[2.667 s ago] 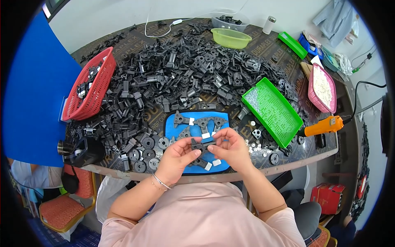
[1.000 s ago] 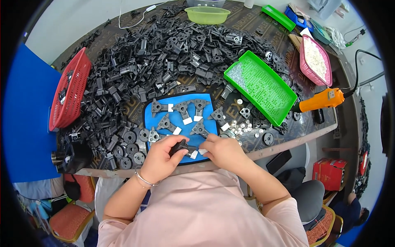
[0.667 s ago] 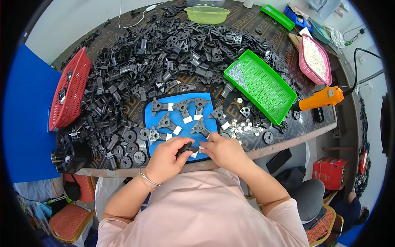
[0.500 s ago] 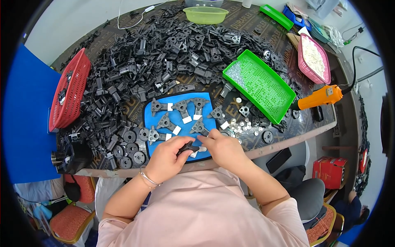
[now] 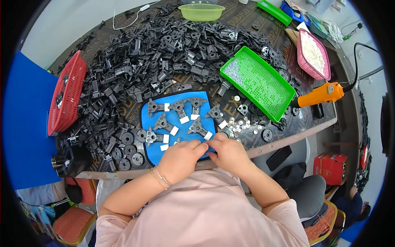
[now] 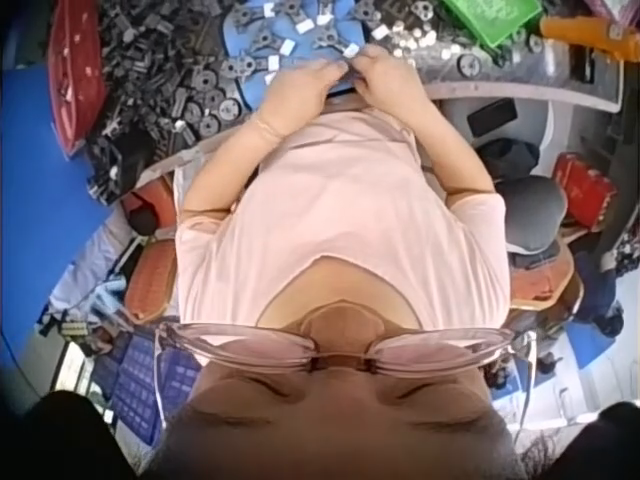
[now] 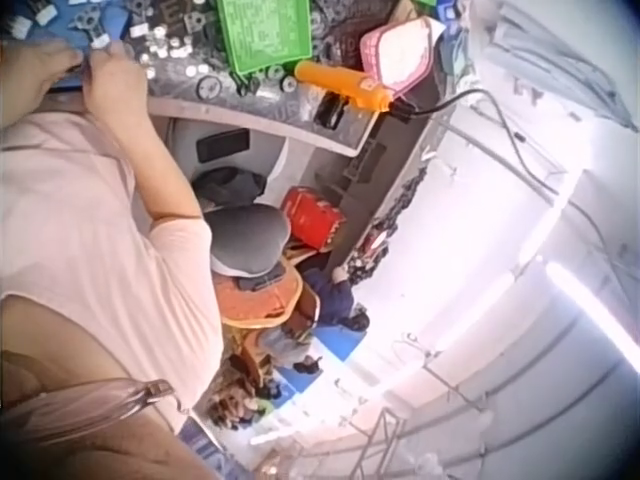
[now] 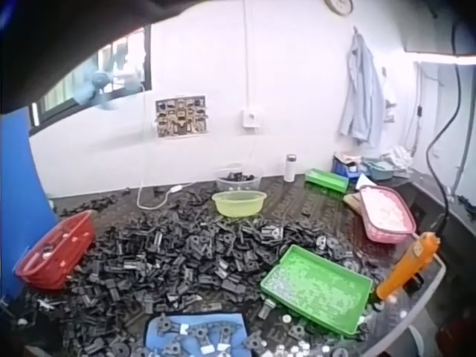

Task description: Assembling small plastic toy components by attaching white pieces onto black base parts.

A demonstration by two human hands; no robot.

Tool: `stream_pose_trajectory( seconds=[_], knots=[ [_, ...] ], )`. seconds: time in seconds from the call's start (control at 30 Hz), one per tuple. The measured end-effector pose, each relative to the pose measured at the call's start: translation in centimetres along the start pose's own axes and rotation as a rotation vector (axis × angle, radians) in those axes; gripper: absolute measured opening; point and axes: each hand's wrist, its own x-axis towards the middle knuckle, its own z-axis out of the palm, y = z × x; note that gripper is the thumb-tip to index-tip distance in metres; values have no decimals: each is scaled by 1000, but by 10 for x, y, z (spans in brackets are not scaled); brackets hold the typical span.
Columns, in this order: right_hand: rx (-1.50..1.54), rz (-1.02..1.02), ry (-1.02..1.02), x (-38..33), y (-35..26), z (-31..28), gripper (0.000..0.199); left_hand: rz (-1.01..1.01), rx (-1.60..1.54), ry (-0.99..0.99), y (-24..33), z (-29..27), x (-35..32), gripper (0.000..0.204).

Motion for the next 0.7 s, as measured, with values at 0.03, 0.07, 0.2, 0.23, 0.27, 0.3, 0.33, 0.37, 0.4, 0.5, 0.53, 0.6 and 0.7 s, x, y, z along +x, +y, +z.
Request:
stream_pose_trajectory(
  seconds=[0.03,0.07,0.2,0.23,0.27,0.3,0.33,0.37,0.4,0.5,0.53,0.6,0.7],
  knots=[
    [-1,2,-9,1,-1,0,22,17,25,3,1,1,1,21],
    [0,0,-12,0,1,2,22,13,24,4,6,3,2,21],
    [-14,27,-12,-5,5,7,21,28,158,-122,17,5,9,20],
    [-12,51,-10,-7,4,7,21,10,111,-142,15,3,11,19],
    [-13,46,-9,-7,4,8,21,16,99,-135,11,2,10,23],
    [5,40,10,-7,3,9,22,13,103,-132,7,4,9,23],
    [23,33,28,-7,2,10,23,20,57,-88,3,6,7,23],
    [24,29,29,-7,0,10,23,28,11,-45,2,6,6,23],
    [46,41,73,-7,-3,10,23,26,13,-43,-1,2,4,23],
    [46,46,172,-2,-11,13,24,-241,-190,-5,-11,-10,2,23],
    [23,42,228,-1,-12,14,25,-233,-151,62,-15,-10,0,23],
    [1,39,248,2,-6,22,26,-227,-134,159,-18,-4,-2,25],
    [-14,57,264,6,0,23,30,-277,-127,207,-21,5,2,25]
  ],
)
